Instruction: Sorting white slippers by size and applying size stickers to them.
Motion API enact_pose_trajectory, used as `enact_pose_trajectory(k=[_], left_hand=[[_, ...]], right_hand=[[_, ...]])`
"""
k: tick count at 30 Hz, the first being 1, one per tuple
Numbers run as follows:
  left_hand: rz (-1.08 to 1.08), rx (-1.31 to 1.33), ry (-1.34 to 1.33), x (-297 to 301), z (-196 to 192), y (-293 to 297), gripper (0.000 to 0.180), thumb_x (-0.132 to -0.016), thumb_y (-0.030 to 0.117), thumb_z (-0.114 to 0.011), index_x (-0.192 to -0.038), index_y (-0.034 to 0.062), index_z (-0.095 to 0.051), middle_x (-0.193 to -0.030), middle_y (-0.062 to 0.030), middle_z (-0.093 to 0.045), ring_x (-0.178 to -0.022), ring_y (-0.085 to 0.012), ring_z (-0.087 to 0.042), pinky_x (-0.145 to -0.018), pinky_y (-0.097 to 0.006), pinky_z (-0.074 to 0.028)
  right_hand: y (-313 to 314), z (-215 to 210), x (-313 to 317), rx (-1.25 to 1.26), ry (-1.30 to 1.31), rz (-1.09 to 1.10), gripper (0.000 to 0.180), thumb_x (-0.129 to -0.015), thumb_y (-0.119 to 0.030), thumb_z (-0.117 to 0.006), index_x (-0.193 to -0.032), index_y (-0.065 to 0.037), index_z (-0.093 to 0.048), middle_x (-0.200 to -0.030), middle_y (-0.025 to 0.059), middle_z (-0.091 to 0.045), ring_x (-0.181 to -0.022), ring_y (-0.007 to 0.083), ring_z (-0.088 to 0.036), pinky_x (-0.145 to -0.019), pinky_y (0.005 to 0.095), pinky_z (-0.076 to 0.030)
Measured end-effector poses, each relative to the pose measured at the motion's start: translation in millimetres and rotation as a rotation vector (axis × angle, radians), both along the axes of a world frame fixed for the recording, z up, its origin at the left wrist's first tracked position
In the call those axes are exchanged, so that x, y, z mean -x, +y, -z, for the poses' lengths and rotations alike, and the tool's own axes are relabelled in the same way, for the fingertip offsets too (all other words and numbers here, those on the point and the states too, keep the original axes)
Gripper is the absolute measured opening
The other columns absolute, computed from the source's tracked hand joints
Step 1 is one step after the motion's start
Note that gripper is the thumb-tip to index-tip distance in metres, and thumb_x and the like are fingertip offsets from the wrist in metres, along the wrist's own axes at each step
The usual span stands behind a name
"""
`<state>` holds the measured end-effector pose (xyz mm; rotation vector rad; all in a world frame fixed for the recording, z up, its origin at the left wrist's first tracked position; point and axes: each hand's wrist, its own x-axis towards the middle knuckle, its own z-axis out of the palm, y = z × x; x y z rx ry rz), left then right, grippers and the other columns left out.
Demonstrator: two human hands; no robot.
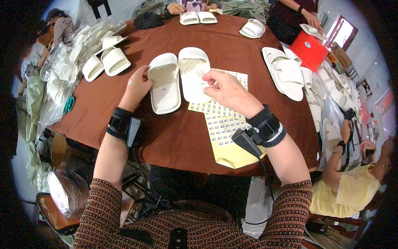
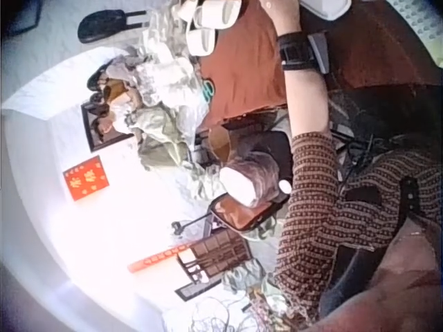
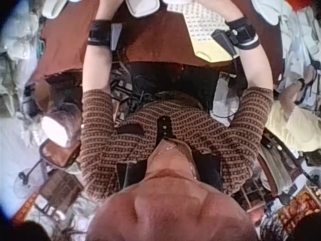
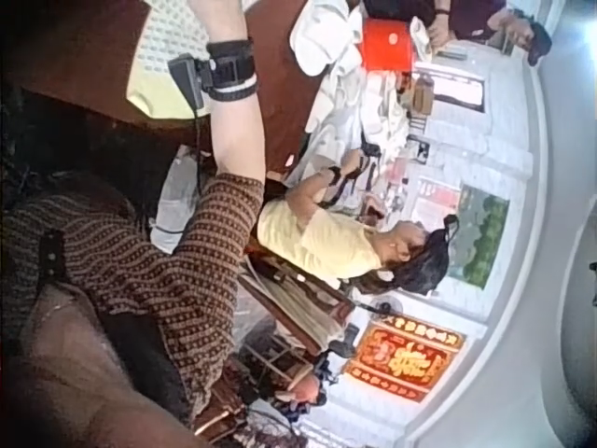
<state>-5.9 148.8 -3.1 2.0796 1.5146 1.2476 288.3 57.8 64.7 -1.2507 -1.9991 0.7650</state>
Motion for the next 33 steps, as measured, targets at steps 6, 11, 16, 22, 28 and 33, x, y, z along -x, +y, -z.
enact_pose_trajectory(k=[6, 11, 16, 22, 28, 33], left_hand=[[-0.011, 0.036, 0.044, -1.8, -4.6, -2.5, 0.048, -0.074, 0.008, -0.057, -0.122, 0.0021, -0.053, -0.106, -0.0250, -0.059, -0.102, -0.0395, -0.056, -0.091, -0.044, -0.045], [-0.021, 0.033, 0.069, -3.2, -4.7, 0.6, 0.048, -0.075, 0.008, -0.055, -0.123, 0.0033, -0.053, -0.107, -0.0266, -0.059, -0.104, -0.0420, -0.055, -0.091, -0.045, -0.044], [-0.008, 0.018, 0.065, -6.1, -8.8, -5.9, 0.049, -0.074, 0.008, -0.056, -0.123, 0.0031, -0.054, -0.107, -0.0270, -0.059, -0.102, -0.0422, -0.056, -0.090, -0.044, -0.045], [0.045, 0.023, 0.049, -4.8, -9.0, -8.1, 0.048, -0.072, 0.008, -0.058, -0.121, 0.0031, -0.056, -0.098, -0.0229, -0.060, -0.093, -0.0368, -0.058, -0.084, -0.041, -0.047], [0.085, 0.033, 0.005, -4.7, -2.4, -1.7, 0.048, -0.072, 0.007, -0.059, -0.119, 0.0037, -0.057, -0.090, -0.0189, -0.060, -0.085, -0.0324, -0.058, -0.078, -0.039, -0.048], [0.078, 0.042, -0.002, -5.7, -2.0, 0.1, 0.048, -0.071, 0.006, -0.059, -0.119, 0.0042, -0.058, -0.090, -0.0185, -0.060, -0.084, -0.0323, -0.059, -0.077, -0.040, -0.049]], right_hand=[[5.3, 9.0, 1.0, -0.013, -0.134, 0.035, 0.033, -0.083, -0.016, -0.064, -0.111, 0.001, -0.059, -0.098, 0.0182, -0.062, -0.084, 0.0261, -0.063, -0.076, 0.0360, -0.050], [8.2, 12.9, -2.3, 0.020, -0.186, 0.029, 0.032, -0.084, -0.017, -0.064, -0.109, 0.001, -0.058, -0.100, 0.0168, -0.059, -0.084, 0.0260, -0.062, -0.077, 0.0371, -0.049], [5.1, 18.3, -4.8, -0.073, -0.272, 0.018, 0.030, -0.083, -0.015, -0.064, -0.108, -0.001, -0.059, -0.102, 0.0115, -0.057, -0.082, 0.0189, -0.059, -0.075, 0.0328, -0.049], [-0.9, 15.2, -5.8, -0.041, -0.240, -0.002, 0.028, -0.083, -0.016, -0.064, -0.106, -0.001, -0.058, -0.104, 0.0137, -0.055, -0.086, 0.0246, -0.059, -0.079, 0.0350, -0.048], [-2.2, 15.8, -2.6, -0.194, -0.299, -0.013, 0.035, -0.081, -0.019, -0.067, -0.109, 0.000, -0.056, -0.106, 0.0160, -0.055, -0.095, 0.0303, -0.058, -0.084, 0.0384, -0.047], [-3.8, 17.8, 6.6, -0.342, -0.432, -0.044, 0.042, -0.080, -0.022, -0.069, -0.112, 0.000, -0.053, -0.104, 0.0166, -0.055, -0.095, 0.0335, -0.058, -0.083, 0.0407, -0.047]])
